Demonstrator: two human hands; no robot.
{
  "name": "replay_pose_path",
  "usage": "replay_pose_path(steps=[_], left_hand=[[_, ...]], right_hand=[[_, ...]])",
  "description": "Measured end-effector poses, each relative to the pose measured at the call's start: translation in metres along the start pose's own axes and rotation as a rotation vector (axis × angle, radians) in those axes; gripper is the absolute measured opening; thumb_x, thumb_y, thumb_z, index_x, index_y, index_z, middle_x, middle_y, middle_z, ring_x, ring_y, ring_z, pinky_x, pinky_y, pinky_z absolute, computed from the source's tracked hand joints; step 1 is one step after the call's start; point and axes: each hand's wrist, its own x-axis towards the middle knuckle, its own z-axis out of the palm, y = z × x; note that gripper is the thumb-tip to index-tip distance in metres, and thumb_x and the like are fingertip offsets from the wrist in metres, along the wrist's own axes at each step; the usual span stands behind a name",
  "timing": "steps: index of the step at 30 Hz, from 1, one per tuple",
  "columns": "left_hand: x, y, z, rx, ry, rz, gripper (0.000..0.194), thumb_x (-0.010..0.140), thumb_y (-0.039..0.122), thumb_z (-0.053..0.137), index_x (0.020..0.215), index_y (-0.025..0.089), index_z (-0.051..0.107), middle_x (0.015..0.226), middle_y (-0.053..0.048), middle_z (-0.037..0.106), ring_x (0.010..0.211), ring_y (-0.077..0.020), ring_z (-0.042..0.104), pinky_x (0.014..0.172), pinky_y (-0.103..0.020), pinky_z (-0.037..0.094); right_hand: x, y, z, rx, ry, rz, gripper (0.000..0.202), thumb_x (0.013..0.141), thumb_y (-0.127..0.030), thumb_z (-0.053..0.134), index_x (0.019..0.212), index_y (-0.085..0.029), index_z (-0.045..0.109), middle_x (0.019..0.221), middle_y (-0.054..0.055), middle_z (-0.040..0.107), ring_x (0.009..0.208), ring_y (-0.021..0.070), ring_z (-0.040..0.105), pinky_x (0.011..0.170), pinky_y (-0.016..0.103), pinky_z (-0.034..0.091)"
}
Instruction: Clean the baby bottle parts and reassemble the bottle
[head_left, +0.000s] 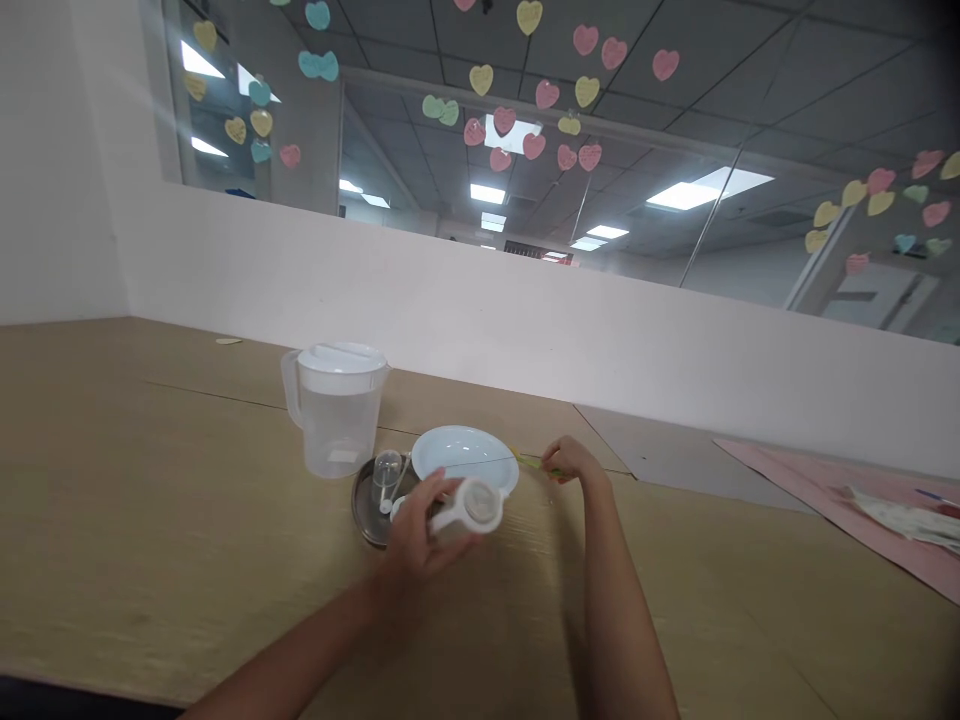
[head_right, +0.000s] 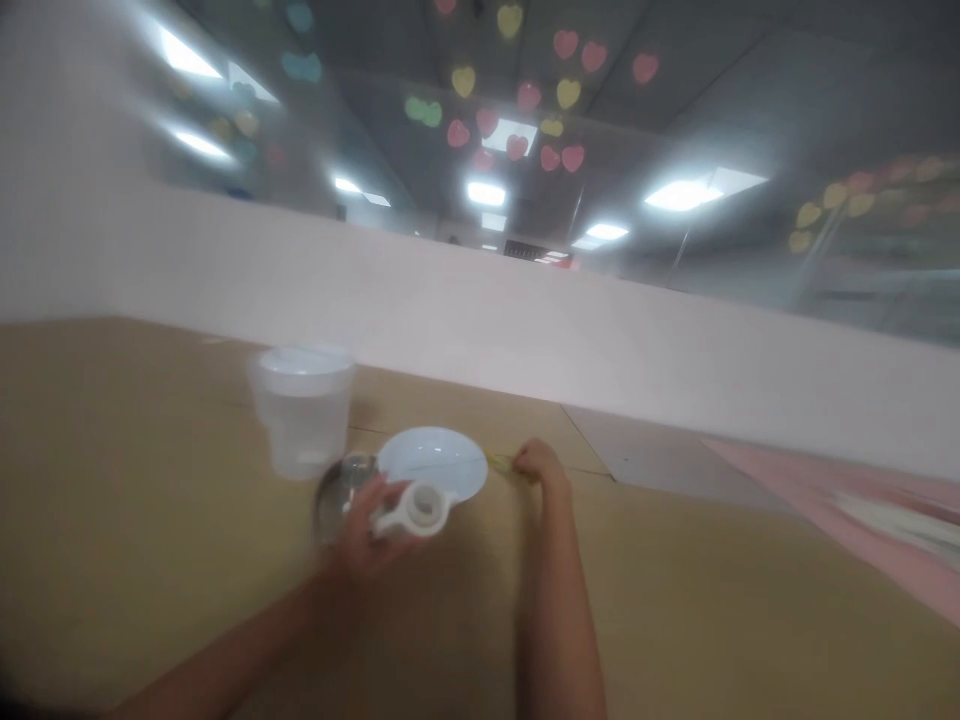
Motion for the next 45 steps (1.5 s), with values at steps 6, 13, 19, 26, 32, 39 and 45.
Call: replay_pose_path(steps=[6, 13, 19, 26, 32, 39, 45], left_hand=[[-0.003, 0.032, 0.006, -0.234, -0.354, -0.176, 0.071, 0.078, 0.041, 0.061, 0.137, 0.023, 0.025, 0.119, -0.011, 0.060, 0.105, -0.0235, 0.060, 0.091, -0.040, 0.048], [0.011, 0.037, 0.005, -0.308, -0.457, -0.288, 0.072, 0.080, 0.036, 0.060, 0.139, 0.024, 0.021, 0.118, -0.010, 0.061, 0.109, -0.0236, 0.058, 0.092, -0.038, 0.047], [0.014, 0.034, 0.007, -0.273, -0.549, -0.286, 0.061, 0.087, 0.034, 0.048, 0.139, 0.021, 0.019, 0.118, -0.012, 0.060, 0.104, -0.0222, 0.060, 0.090, -0.038, 0.048], [0.019, -0.004, -0.002, -0.074, -0.378, -0.099, 0.050, 0.082, 0.036, 0.051, 0.128, 0.022, 0.038, 0.114, -0.010, 0.061, 0.098, -0.0233, 0.061, 0.082, -0.035, 0.050], [0.043, -0.058, -0.021, 0.326, -0.155, -0.209, 0.028, 0.087, 0.041, 0.039, 0.091, 0.019, 0.057, 0.080, -0.005, 0.066, 0.076, -0.0204, 0.062, 0.073, -0.032, 0.048], [0.041, -0.083, -0.026, 0.614, -0.420, -0.265, 0.029, 0.086, 0.024, 0.034, 0.077, 0.019, 0.061, 0.079, -0.007, 0.067, 0.078, -0.0222, 0.060, 0.071, -0.032, 0.044], [0.041, -0.073, -0.030, 0.704, -0.630, -0.393, 0.026, 0.086, 0.017, 0.037, 0.083, 0.016, 0.063, 0.086, -0.011, 0.068, 0.084, -0.0243, 0.061, 0.072, -0.033, 0.043]], right_hand=[[0.001, 0.011, 0.017, -0.138, -0.382, 0.190, 0.014, 0.043, -0.004, 0.071, 0.053, -0.009, 0.065, 0.044, 0.005, 0.060, 0.042, 0.0175, 0.058, 0.043, 0.024, 0.047], [0.001, 0.009, 0.025, -0.170, -0.575, 0.282, 0.012, 0.047, -0.011, 0.075, 0.053, -0.010, 0.064, 0.044, 0.007, 0.060, 0.042, 0.0151, 0.058, 0.042, 0.021, 0.046], [0.002, 0.022, 0.006, -0.073, -0.469, 0.267, 0.014, 0.056, -0.021, 0.074, 0.059, -0.011, 0.064, 0.048, 0.005, 0.062, 0.045, 0.0129, 0.059, 0.048, 0.020, 0.048], [0.007, 0.033, -0.016, 0.056, -0.234, 0.189, 0.028, 0.070, -0.034, 0.068, 0.055, -0.014, 0.056, 0.043, 0.003, 0.058, 0.038, 0.0110, 0.054, 0.043, 0.019, 0.045], [0.005, -0.013, 0.004, 0.184, -0.310, 0.018, 0.038, 0.070, -0.047, 0.067, 0.056, -0.013, 0.056, 0.047, 0.005, 0.060, 0.039, 0.0126, 0.056, 0.040, 0.019, 0.045], [0.006, -0.048, 0.029, -0.197, -0.163, 0.012, 0.028, 0.076, -0.036, 0.062, 0.059, -0.015, 0.057, 0.042, 0.004, 0.056, 0.044, 0.0173, 0.060, 0.045, 0.022, 0.045], [-0.002, -0.052, 0.030, -0.281, -0.075, 0.001, 0.026, 0.077, -0.035, 0.059, 0.067, -0.011, 0.064, 0.057, 0.014, 0.064, 0.060, 0.0229, 0.066, 0.052, 0.024, 0.045]])
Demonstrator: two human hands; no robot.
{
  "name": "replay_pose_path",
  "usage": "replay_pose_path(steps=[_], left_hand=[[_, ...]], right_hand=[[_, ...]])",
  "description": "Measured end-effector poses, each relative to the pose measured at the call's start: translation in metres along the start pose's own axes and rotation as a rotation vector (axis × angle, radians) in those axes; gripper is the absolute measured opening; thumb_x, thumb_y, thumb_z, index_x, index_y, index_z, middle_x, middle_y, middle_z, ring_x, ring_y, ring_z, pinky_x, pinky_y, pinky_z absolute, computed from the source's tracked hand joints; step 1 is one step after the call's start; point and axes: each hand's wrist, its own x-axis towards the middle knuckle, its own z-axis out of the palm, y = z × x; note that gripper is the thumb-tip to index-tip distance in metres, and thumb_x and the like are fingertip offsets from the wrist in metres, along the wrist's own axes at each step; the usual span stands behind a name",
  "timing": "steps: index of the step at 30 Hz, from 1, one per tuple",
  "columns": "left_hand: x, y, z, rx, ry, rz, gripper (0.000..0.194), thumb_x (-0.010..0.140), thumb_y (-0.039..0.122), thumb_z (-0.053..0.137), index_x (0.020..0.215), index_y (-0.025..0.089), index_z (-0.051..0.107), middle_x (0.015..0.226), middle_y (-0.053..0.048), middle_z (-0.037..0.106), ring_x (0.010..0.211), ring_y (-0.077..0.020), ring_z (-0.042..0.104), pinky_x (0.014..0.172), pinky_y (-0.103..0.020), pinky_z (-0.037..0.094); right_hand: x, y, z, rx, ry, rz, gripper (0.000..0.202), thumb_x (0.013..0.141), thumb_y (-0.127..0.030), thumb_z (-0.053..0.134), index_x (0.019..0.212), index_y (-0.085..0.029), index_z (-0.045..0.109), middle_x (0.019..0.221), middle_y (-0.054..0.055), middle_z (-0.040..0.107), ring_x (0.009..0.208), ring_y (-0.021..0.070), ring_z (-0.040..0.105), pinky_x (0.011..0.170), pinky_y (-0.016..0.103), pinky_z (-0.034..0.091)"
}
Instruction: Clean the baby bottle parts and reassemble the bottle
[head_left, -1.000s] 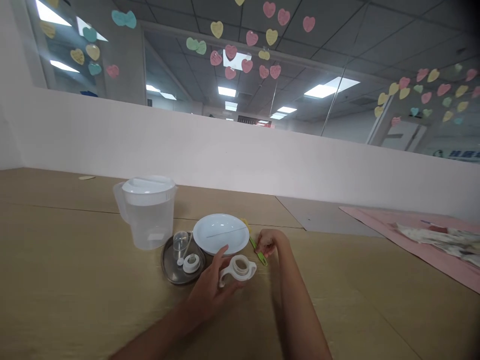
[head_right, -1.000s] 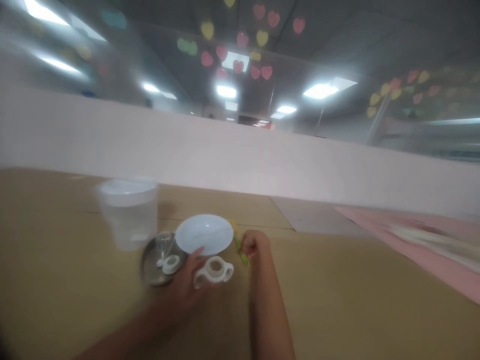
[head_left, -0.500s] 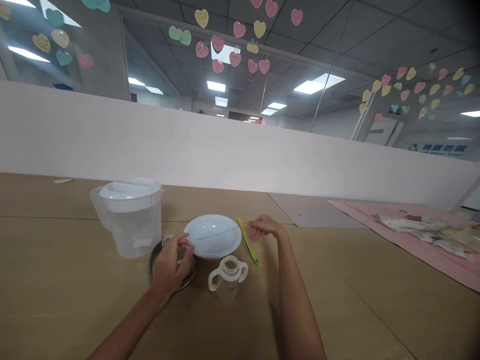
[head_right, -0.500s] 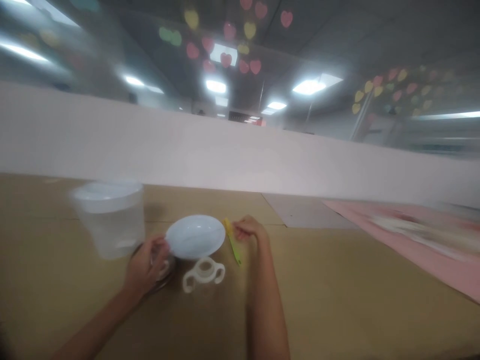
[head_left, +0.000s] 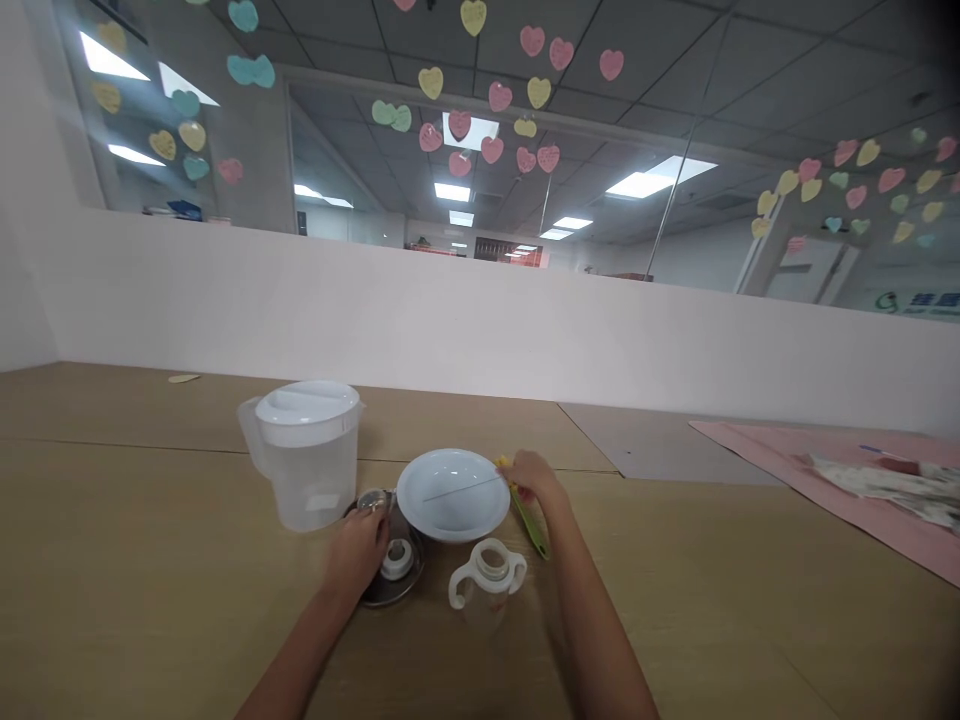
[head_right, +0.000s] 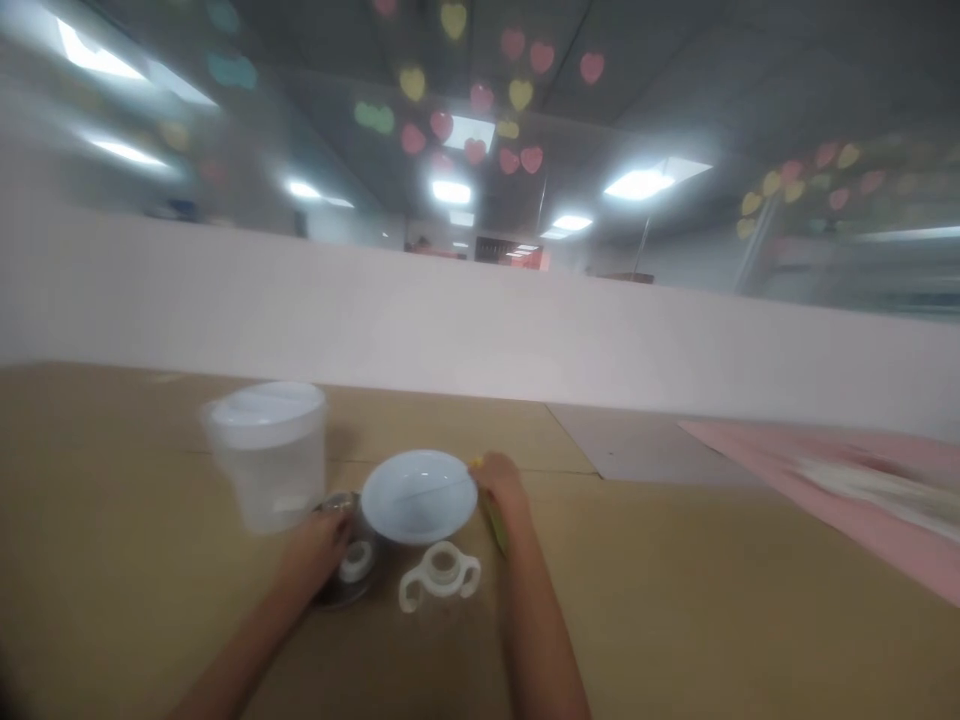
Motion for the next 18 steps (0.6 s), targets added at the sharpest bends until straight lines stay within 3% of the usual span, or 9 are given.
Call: replay_pose_path(steps=[8, 12, 18], left_hand=[[0.0004, -0.0009, -0.0014, -0.058, -0.171, -0.122, 0.020, 0.086, 0.020, 0.044, 0.085, 0.017, 0.063, 0.088, -0.009, 0.068, 0.085, -0.0196, 0.063, 0.073, -0.027, 0.042], [-0.0017, 0.0012, -0.0022, -0.070, -0.178, -0.163, 0.018, 0.083, 0.019, 0.046, 0.088, 0.018, 0.063, 0.086, -0.008, 0.068, 0.081, -0.0199, 0.064, 0.068, -0.026, 0.043], [-0.0041, 0.0082, -0.0072, -0.062, -0.126, -0.169, 0.021, 0.082, 0.018, 0.044, 0.094, 0.016, 0.062, 0.099, -0.010, 0.065, 0.088, -0.0197, 0.062, 0.073, -0.027, 0.043]], right_hand=[[0.0023, 0.0044, 0.0024, -0.026, 0.009, -0.006, 0.020, 0.075, -0.025, 0.058, 0.064, -0.009, 0.065, 0.060, 0.013, 0.066, 0.057, 0.0185, 0.065, 0.052, 0.021, 0.045], [0.0057, 0.0043, 0.0046, 0.005, -0.047, -0.030, 0.020, 0.073, -0.024, 0.061, 0.059, -0.011, 0.062, 0.053, 0.010, 0.064, 0.050, 0.0158, 0.062, 0.049, 0.019, 0.045], [0.0091, 0.0055, 0.0033, 0.085, -0.159, -0.065, 0.025, 0.073, -0.028, 0.064, 0.055, -0.012, 0.057, 0.047, 0.006, 0.060, 0.042, 0.0146, 0.058, 0.044, 0.021, 0.046]])
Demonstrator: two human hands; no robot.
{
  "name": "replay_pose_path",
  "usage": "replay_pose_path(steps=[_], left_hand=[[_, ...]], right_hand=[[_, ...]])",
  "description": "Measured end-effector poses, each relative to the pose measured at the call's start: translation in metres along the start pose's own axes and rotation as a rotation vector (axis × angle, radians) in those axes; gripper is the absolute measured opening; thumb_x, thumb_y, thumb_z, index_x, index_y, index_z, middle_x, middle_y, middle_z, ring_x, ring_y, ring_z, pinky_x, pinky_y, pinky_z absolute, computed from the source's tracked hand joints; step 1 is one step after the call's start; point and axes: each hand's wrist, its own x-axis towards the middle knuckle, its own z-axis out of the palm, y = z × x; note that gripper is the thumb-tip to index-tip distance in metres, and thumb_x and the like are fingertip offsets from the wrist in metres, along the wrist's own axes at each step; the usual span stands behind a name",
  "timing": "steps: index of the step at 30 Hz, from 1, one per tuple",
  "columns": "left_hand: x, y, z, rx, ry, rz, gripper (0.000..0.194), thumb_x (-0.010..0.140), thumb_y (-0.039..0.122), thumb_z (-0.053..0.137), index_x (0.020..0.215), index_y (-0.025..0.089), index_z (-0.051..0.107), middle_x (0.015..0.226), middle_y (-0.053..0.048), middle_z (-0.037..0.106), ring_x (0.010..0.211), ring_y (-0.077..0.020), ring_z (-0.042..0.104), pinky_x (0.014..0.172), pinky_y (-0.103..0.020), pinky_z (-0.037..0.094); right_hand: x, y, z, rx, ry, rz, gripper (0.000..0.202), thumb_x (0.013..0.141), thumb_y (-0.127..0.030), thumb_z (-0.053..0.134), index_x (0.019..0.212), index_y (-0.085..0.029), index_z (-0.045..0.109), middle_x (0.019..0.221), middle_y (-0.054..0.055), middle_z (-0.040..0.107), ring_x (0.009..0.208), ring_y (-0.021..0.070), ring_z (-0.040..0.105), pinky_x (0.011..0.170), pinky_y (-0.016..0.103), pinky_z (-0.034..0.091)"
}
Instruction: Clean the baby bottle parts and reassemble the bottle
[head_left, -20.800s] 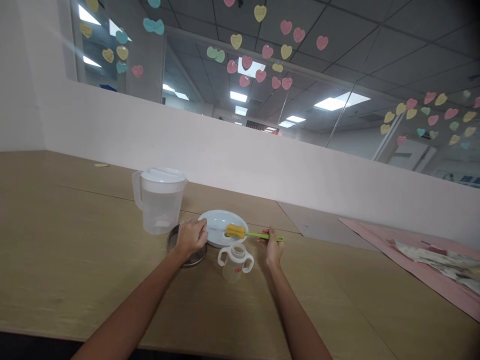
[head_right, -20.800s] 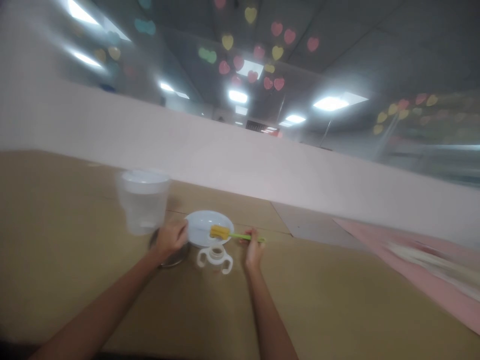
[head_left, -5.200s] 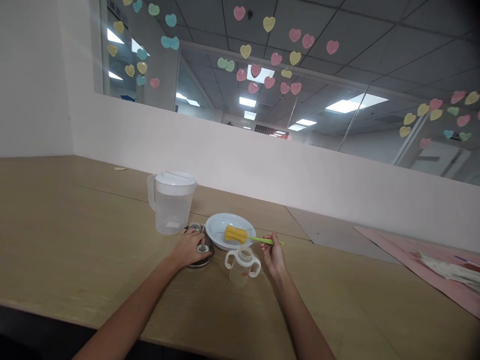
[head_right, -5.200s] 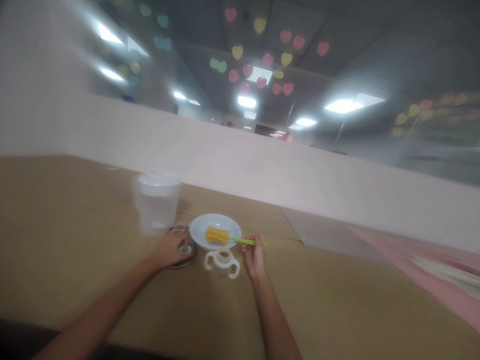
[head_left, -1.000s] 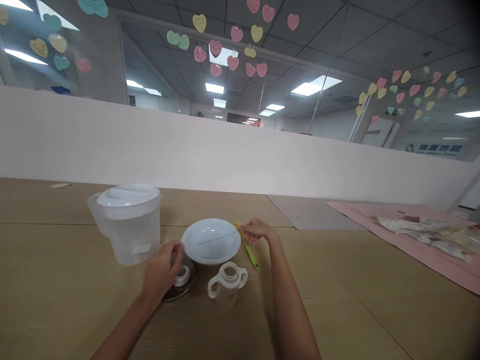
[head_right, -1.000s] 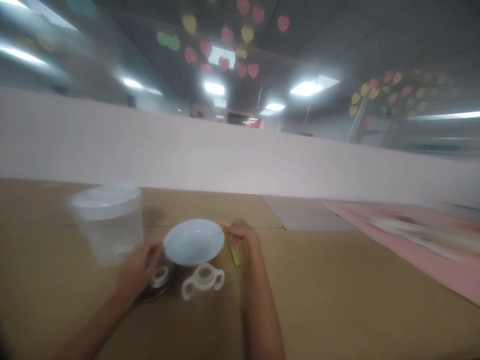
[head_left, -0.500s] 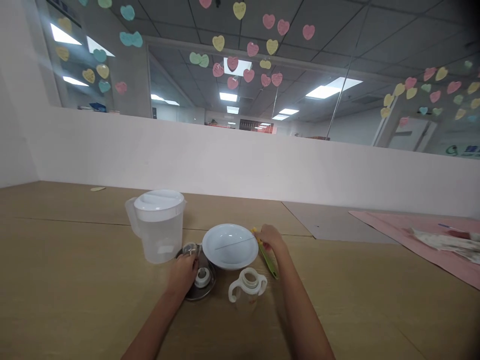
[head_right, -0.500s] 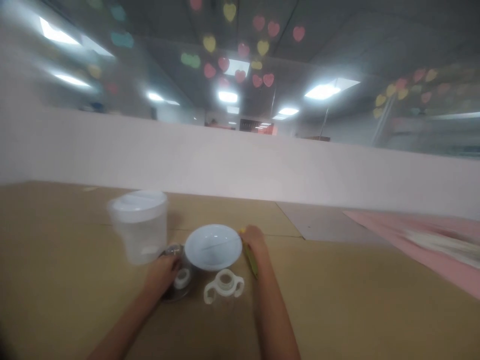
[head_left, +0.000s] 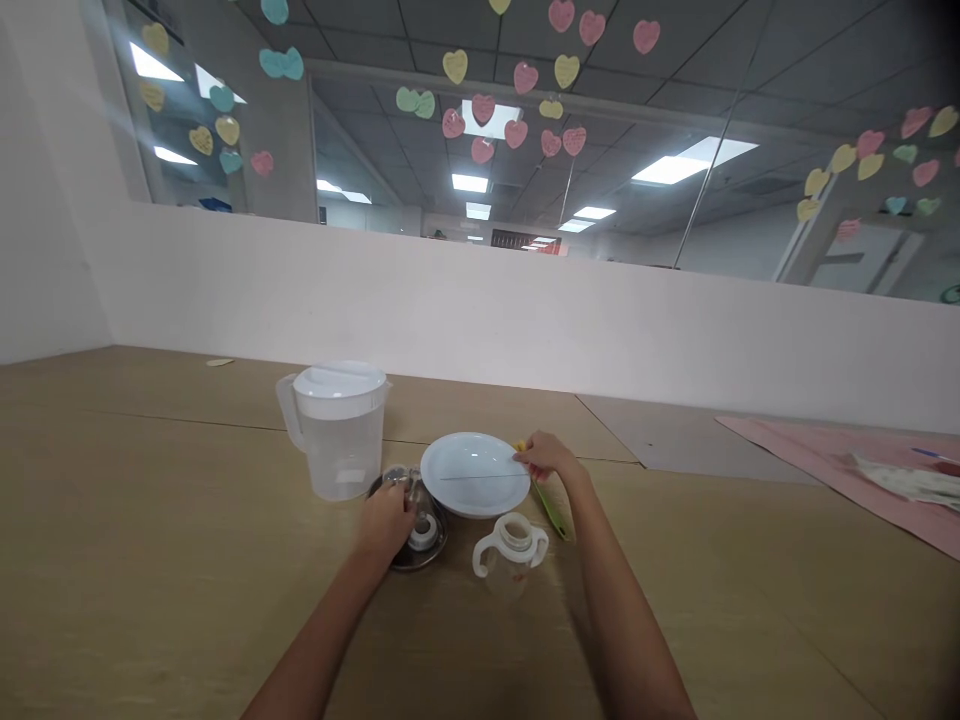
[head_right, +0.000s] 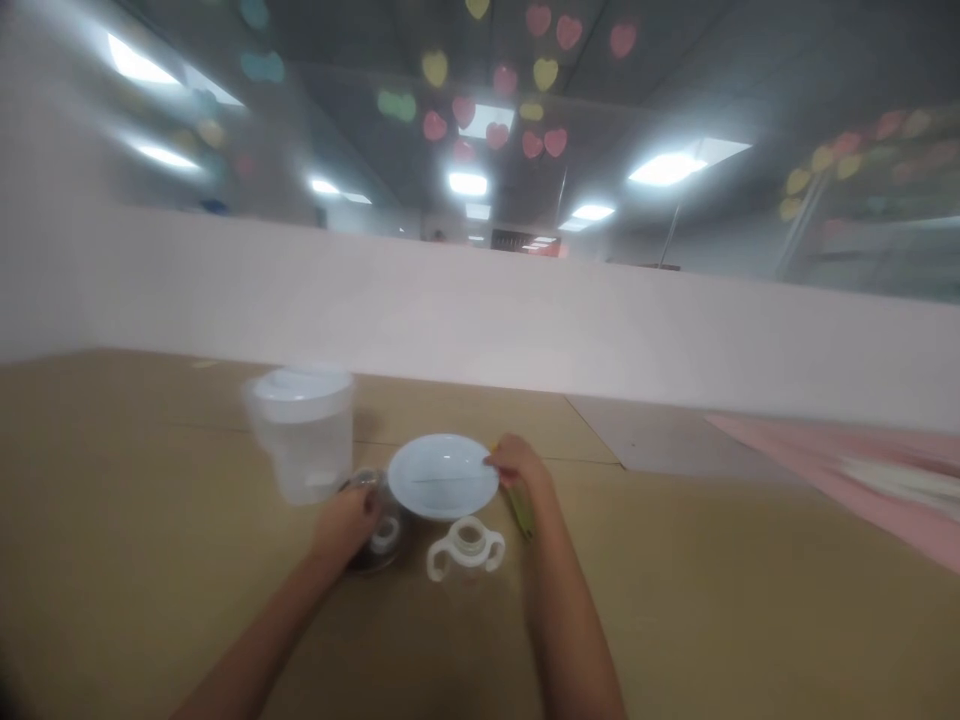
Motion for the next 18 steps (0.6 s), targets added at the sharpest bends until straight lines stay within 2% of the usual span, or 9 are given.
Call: replay_pose_path(steps=[5, 7, 12, 15, 18], left_hand=[[-0.001, 0.003, -0.002, 0.017, 0.063, -0.015, 0.023, 0.085, 0.021, 0.040, 0.088, 0.015, 0.062, 0.101, -0.010, 0.063, 0.086, -0.0194, 0.061, 0.072, -0.028, 0.041], [-0.002, 0.003, -0.005, 0.019, 0.081, -0.039, 0.024, 0.087, 0.023, 0.038, 0.087, 0.016, 0.062, 0.097, -0.010, 0.063, 0.083, -0.0195, 0.061, 0.069, -0.028, 0.040], [-0.003, -0.001, -0.006, -0.035, 0.182, -0.059, 0.022, 0.087, 0.022, 0.037, 0.086, 0.016, 0.058, 0.089, -0.009, 0.063, 0.076, -0.0192, 0.061, 0.061, -0.027, 0.036], [-0.001, -0.005, -0.005, -0.081, 0.268, -0.041, 0.019, 0.087, 0.022, 0.037, 0.089, 0.017, 0.055, 0.088, -0.008, 0.062, 0.073, -0.0187, 0.059, 0.059, -0.027, 0.034], [-0.001, -0.007, -0.006, -0.132, 0.314, -0.026, 0.015, 0.086, 0.021, 0.038, 0.085, 0.017, 0.052, 0.084, -0.006, 0.061, 0.071, -0.0179, 0.058, 0.057, -0.026, 0.034]], right_hand=[[-0.005, 0.002, -0.003, 0.099, -0.270, 0.019, 0.018, 0.065, -0.025, 0.071, 0.066, -0.013, 0.058, 0.042, 0.002, 0.058, 0.045, 0.0161, 0.061, 0.046, 0.023, 0.051], [-0.008, -0.002, -0.001, 0.088, -0.310, 0.017, 0.016, 0.062, -0.020, 0.071, 0.065, -0.014, 0.057, 0.041, 0.000, 0.057, 0.044, 0.0157, 0.060, 0.045, 0.024, 0.051], [-0.017, -0.019, 0.004, 0.028, -0.207, -0.055, 0.009, 0.061, -0.008, 0.064, 0.058, -0.014, 0.058, 0.037, -0.003, 0.052, 0.035, 0.0126, 0.053, 0.039, 0.020, 0.045], [-0.023, -0.031, 0.000, 0.026, -0.070, -0.136, 0.006, 0.063, -0.008, 0.060, 0.060, -0.013, 0.060, 0.037, -0.005, 0.048, 0.033, 0.0082, 0.047, 0.037, 0.016, 0.038], [-0.028, -0.042, -0.002, 0.075, 0.080, -0.237, 0.005, 0.065, -0.010, 0.058, 0.065, -0.013, 0.062, 0.046, -0.002, 0.054, 0.037, 0.0067, 0.047, 0.035, 0.014, 0.034]])
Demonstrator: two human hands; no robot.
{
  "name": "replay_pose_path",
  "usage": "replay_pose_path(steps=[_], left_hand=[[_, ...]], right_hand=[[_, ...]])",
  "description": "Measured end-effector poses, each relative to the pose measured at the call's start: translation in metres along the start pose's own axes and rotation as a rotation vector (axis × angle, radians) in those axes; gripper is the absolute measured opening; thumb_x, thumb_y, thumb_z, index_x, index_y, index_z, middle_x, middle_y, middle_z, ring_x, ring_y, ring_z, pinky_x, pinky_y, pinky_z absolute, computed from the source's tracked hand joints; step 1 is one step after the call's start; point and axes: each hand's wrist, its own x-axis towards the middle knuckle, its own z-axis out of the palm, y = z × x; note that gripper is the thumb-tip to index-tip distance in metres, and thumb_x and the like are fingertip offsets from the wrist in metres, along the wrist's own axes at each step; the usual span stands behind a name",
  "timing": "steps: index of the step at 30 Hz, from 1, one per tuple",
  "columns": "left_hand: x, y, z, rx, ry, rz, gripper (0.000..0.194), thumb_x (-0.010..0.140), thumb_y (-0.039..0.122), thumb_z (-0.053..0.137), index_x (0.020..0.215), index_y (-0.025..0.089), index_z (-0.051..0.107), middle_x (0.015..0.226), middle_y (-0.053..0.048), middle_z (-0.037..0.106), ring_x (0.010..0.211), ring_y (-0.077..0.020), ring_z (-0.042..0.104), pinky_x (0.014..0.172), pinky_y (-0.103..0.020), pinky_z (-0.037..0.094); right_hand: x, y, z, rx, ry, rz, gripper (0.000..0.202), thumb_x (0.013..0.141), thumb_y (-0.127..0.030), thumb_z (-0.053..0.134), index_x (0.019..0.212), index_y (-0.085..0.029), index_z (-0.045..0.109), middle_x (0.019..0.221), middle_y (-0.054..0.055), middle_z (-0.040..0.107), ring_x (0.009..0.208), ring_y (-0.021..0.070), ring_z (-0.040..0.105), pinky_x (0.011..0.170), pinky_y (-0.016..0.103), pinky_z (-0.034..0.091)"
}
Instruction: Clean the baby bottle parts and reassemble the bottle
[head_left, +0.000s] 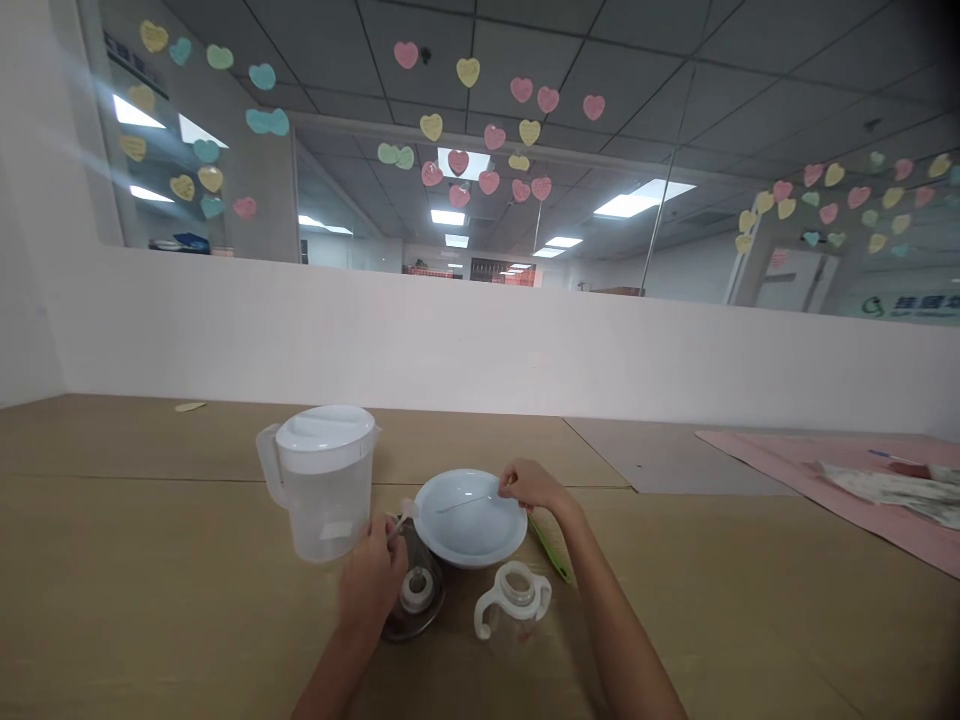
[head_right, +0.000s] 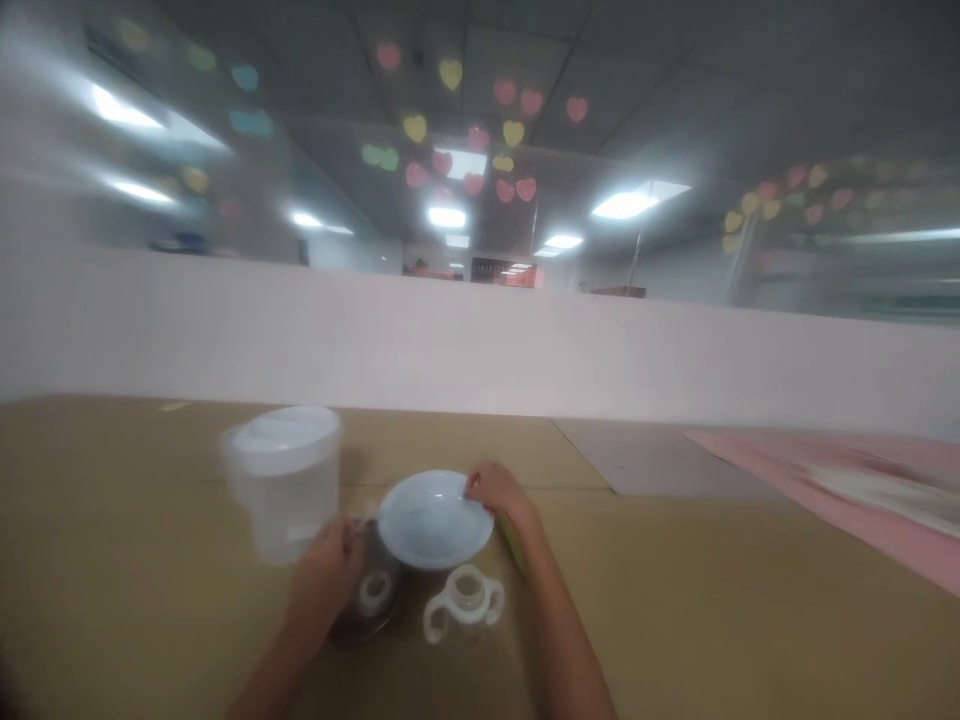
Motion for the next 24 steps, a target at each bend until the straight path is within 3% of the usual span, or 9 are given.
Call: replay_pose_path(steps=[7, 9, 13, 16, 19, 21, 24], left_hand=[[0.003, 0.009, -0.011, -0.331, 0.081, 0.023, 0.015, 0.081, 0.024, 0.037, 0.071, 0.020, 0.047, 0.067, -0.001, 0.057, 0.063, -0.0165, 0.056, 0.058, -0.026, 0.039], [0.009, 0.018, -0.016, -0.479, 0.018, 0.025, 0.016, 0.079, 0.029, 0.039, 0.070, 0.020, 0.048, 0.063, 0.000, 0.057, 0.058, -0.0160, 0.056, 0.056, -0.026, 0.041], [0.035, 0.042, -0.024, -0.728, -0.214, -0.014, 0.027, 0.080, 0.043, 0.040, 0.071, 0.019, 0.050, 0.049, 0.003, 0.053, 0.045, -0.0162, 0.055, 0.047, -0.026, 0.043], [0.060, 0.057, -0.019, -0.755, -0.239, 0.049, 0.032, 0.081, 0.045, 0.039, 0.065, 0.019, 0.047, 0.047, 0.002, 0.052, 0.041, -0.0141, 0.054, 0.044, -0.024, 0.042], [0.078, 0.066, -0.009, -0.719, -0.271, 0.153, 0.034, 0.084, 0.044, 0.033, 0.065, 0.019, 0.047, 0.050, 0.002, 0.053, 0.039, -0.0120, 0.052, 0.041, -0.022, 0.041], [0.083, 0.070, -0.006, -0.663, -0.305, 0.216, 0.033, 0.085, 0.041, 0.032, 0.069, 0.017, 0.050, 0.054, 0.001, 0.056, 0.038, -0.0100, 0.051, 0.040, -0.020, 0.039], [0.083, 0.075, -0.011, -0.572, -0.432, 0.246, 0.029, 0.084, 0.036, 0.035, 0.078, 0.015, 0.055, 0.062, -0.001, 0.060, 0.039, -0.0090, 0.052, 0.039, -0.019, 0.037]], right_hand=[[0.008, -0.020, 0.021, 0.214, 0.156, -0.101, 0.009, 0.073, -0.020, 0.057, 0.076, -0.014, 0.063, 0.068, 0.002, 0.062, 0.047, 0.0073, 0.053, 0.034, 0.013, 0.034], [0.011, -0.022, 0.027, 0.239, 0.175, -0.145, 0.013, 0.077, -0.021, 0.053, 0.076, -0.013, 0.063, 0.070, 0.002, 0.061, 0.047, 0.0069, 0.053, 0.035, 0.013, 0.034], [0.020, -0.018, 0.037, 0.241, 0.143, -0.228, 0.022, 0.083, -0.023, 0.044, 0.076, -0.012, 0.061, 0.067, 0.002, 0.060, 0.046, 0.0059, 0.053, 0.038, 0.013, 0.035], [0.026, -0.015, 0.040, 0.238, 0.073, -0.222, 0.026, 0.087, -0.026, 0.039, 0.077, -0.012, 0.059, 0.067, 0.002, 0.060, 0.044, 0.0055, 0.052, 0.038, 0.013, 0.035], [0.025, -0.016, 0.031, 0.258, 0.050, -0.238, 0.028, 0.088, -0.027, 0.037, 0.075, -0.013, 0.056, 0.068, 0.002, 0.060, 0.044, 0.0058, 0.052, 0.037, 0.014, 0.037], [0.015, -0.020, 0.015, 0.313, 0.176, -0.236, 0.029, 0.090, -0.030, 0.034, 0.076, -0.014, 0.054, 0.068, 0.002, 0.059, 0.046, 0.0061, 0.053, 0.038, 0.013, 0.037], [-0.011, -0.033, -0.014, 0.430, 0.533, -0.282, 0.032, 0.090, -0.039, 0.034, 0.078, -0.015, 0.052, 0.066, 0.002, 0.059, 0.048, 0.0077, 0.054, 0.040, 0.015, 0.040]])
